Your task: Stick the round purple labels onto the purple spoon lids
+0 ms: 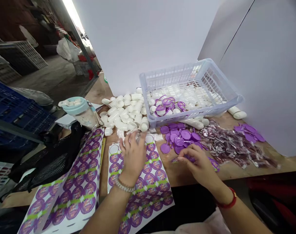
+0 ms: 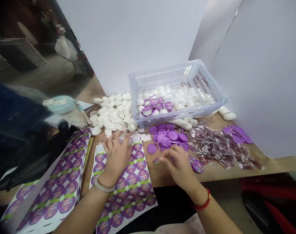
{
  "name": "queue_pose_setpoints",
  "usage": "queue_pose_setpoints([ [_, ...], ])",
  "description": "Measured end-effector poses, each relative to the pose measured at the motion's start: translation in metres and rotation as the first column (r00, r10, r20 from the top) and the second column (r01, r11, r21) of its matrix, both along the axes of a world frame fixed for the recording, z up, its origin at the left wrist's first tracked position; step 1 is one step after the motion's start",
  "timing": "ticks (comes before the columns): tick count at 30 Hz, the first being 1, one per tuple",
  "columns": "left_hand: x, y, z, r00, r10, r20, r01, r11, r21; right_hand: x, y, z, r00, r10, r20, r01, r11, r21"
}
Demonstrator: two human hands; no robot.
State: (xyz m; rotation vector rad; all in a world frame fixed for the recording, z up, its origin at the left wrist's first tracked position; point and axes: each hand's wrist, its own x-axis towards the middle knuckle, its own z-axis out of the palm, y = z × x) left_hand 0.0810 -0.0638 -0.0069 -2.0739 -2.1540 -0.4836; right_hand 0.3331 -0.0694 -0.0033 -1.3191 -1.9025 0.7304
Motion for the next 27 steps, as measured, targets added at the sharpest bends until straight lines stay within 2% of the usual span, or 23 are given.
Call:
queue_pose_setpoints([
  [4, 0.031, -0.003, 0.004, 0.972, -0.185, 0.144, 0.208, 0.963, -0.171, 0.013, 0.005, 0.0, 0.974, -0.152, -0.17, 0.158, 0.987, 0.022],
  [6, 0.044, 0.001, 0.002, 0.947, -0.239, 0.213, 0.281, 0.939, -0.197, 0.013, 0.004, -0.002, 0.945, -0.217, -0.245, 0.232, 0.972, 0.033],
  [10, 0.053, 0.014, -0.004, 0.891, -0.321, 0.321, 0.394, 0.898, -0.196, 0.01, 0.0, -0.004, 0.904, -0.19, -0.384, 0.202, 0.979, -0.009],
  [13, 0.046, 0.017, 0.001, 0.88, -0.298, 0.369, 0.381, 0.907, -0.178, 0.009, -0.003, -0.004, 0.876, -0.179, -0.449, 0.176, 0.983, -0.049],
  [17, 0.028, 0.01, 0.02, 0.874, -0.155, 0.46, 0.24, 0.962, -0.132, 0.007, -0.004, -0.001, 0.823, -0.221, -0.523, 0.198, 0.975, -0.1],
  [19, 0.019, 0.006, 0.03, 0.79, -0.112, 0.603, 0.177, 0.983, -0.049, 0.004, -0.003, 0.001, 0.796, -0.246, -0.553, 0.2, 0.969, -0.143],
  [22, 0.007, 0.002, 0.039, 0.602, -0.136, 0.787, 0.122, 0.989, 0.078, -0.003, -0.001, 0.005, 0.767, -0.258, -0.587, 0.191, 0.966, -0.175],
  [24, 0.002, -0.001, 0.04, 0.523, -0.13, 0.842, 0.136, 0.988, 0.068, -0.008, -0.001, 0.009, 0.743, -0.259, -0.617, 0.177, 0.965, -0.191],
  [27, -0.001, -0.005, 0.04, 0.403, -0.058, 0.913, 0.245, 0.968, -0.047, -0.015, -0.003, 0.016, 0.739, -0.257, -0.623, 0.167, 0.965, -0.2],
])
